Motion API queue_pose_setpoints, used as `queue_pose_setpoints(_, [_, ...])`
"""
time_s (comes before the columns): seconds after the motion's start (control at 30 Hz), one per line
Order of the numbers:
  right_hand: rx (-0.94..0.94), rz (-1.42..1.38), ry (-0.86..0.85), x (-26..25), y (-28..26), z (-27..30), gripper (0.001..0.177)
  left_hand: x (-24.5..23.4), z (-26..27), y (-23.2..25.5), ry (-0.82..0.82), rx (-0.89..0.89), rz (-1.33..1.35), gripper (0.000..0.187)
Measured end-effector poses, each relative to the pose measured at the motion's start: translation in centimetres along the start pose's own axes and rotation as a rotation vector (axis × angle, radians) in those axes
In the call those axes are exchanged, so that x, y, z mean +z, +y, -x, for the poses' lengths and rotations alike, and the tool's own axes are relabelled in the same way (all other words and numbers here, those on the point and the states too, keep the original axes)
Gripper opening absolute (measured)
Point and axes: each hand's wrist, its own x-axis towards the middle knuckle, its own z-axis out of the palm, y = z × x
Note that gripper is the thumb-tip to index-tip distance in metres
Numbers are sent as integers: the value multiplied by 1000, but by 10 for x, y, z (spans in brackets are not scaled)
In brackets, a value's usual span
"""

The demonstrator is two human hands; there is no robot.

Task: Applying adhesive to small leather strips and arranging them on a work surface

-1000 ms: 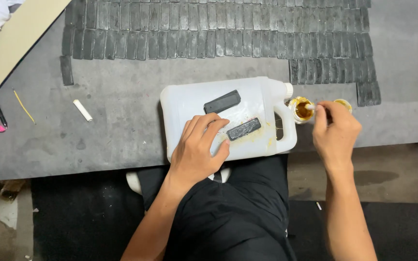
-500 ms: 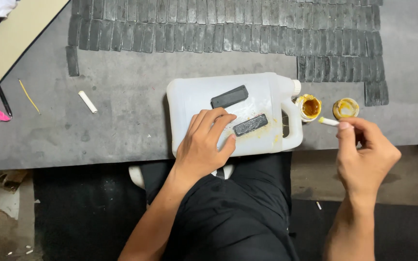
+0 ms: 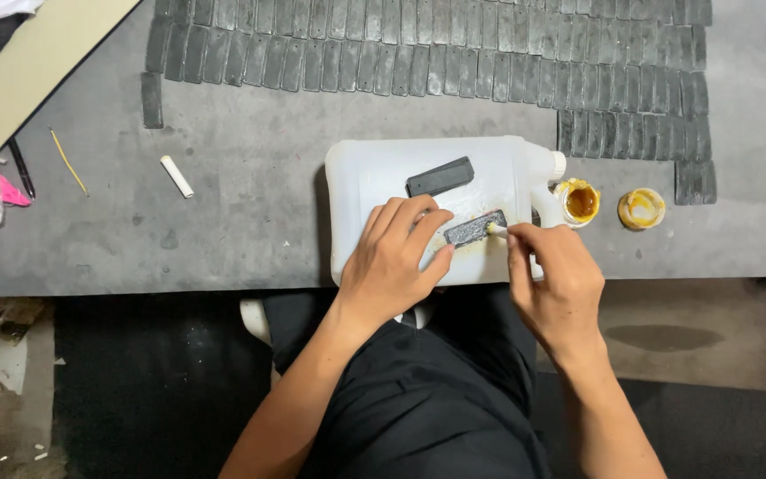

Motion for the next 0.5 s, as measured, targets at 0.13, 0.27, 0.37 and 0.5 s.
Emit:
queue_pose_setpoints(0.13, [-10, 51, 55, 2, 3, 1, 9, 1, 0, 0, 1, 3, -20, 29])
queue_pose_setpoints(0.27, [17, -35, -1, -2, -6, 0, 9, 1, 0, -1, -4, 5, -25, 30])
queue_pose_setpoints(0.37, [11, 3, 18, -1, 4, 1, 7, 2, 0, -1, -3, 3, -31, 30])
queue_pose_setpoints(0.5, [3, 5, 42, 6, 9, -8, 8, 2, -1, -2, -1, 4, -33, 30])
